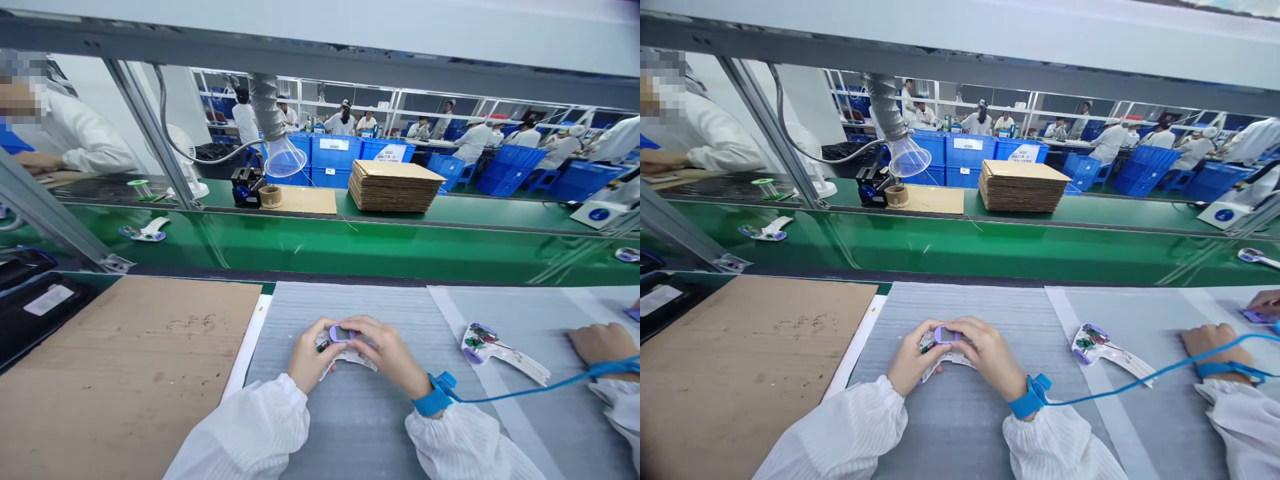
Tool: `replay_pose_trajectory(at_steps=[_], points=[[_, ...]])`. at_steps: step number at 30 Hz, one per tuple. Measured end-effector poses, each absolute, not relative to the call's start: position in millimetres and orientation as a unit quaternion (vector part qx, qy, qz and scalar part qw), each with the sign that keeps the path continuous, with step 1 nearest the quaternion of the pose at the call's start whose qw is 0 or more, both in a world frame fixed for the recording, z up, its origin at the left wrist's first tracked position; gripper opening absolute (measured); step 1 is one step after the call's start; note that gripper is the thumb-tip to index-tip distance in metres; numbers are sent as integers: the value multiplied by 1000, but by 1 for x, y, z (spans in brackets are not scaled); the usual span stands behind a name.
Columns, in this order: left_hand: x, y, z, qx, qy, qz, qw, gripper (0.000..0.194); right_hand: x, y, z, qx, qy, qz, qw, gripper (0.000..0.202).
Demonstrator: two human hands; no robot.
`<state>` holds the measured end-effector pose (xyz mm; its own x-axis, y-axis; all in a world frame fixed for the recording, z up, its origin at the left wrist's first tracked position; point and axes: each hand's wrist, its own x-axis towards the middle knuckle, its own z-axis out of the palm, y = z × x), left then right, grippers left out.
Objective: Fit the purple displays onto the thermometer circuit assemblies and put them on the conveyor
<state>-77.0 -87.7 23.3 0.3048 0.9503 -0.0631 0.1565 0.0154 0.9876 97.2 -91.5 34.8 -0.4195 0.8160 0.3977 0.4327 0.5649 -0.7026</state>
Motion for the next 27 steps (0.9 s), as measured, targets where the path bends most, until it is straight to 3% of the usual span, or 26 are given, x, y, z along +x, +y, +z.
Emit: replay_pose_trajectory(at_steps=[10,20,27], points=[[-76,-88,24,584,461,370,556,26,98,-91,29,-389,-791,267,389,29],[-79,-87,22,580,429,376,581,27,101,-91,34,-395,-775,285,403,15],[-76,-90,22,619,445,388,518,25,94,-91,38,-418,-758,245,437,3]])
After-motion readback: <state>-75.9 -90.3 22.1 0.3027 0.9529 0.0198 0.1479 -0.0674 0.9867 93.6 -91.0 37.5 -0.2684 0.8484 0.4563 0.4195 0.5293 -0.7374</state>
